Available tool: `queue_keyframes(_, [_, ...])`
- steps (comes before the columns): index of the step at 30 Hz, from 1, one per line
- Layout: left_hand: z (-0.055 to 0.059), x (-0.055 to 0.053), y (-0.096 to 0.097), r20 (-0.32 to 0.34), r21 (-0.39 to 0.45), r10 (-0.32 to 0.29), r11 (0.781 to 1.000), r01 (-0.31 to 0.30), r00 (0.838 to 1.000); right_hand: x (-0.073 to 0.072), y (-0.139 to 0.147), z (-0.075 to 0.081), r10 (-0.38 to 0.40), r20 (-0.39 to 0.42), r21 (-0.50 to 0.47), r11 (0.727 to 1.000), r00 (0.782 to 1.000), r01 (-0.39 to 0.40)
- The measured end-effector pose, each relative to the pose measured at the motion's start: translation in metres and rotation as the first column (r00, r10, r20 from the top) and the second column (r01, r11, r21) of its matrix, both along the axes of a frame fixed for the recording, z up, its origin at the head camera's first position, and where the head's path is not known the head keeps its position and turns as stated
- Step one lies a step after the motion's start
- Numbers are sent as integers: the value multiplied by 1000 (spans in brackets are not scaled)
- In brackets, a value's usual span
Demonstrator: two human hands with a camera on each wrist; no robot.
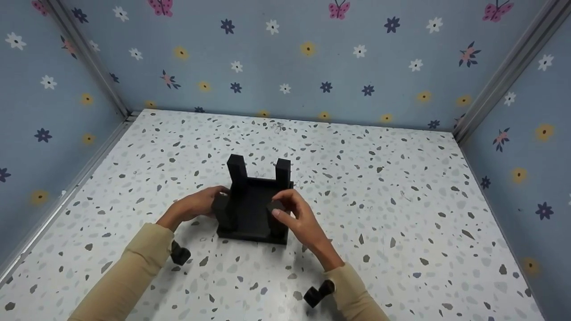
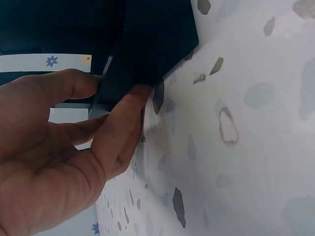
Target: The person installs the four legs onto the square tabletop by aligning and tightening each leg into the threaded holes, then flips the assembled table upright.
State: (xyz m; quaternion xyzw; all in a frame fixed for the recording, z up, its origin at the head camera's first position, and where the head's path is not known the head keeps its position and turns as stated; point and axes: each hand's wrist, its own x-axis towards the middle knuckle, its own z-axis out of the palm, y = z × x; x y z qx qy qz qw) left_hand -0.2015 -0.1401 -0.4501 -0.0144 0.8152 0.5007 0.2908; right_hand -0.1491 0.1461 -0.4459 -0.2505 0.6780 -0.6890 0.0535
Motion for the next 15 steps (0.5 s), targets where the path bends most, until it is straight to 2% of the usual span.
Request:
queue_keyframes(8, [-2,-2,0,-10,11,-7,1000,7,1000,1,-2,-2,-99,-20,48,994,995,100])
queue_keyframes(15, [-2,-1,0,-18,-3,-15,1000,15,1000,1,-1,-4,-132,-43,97,986,990,136])
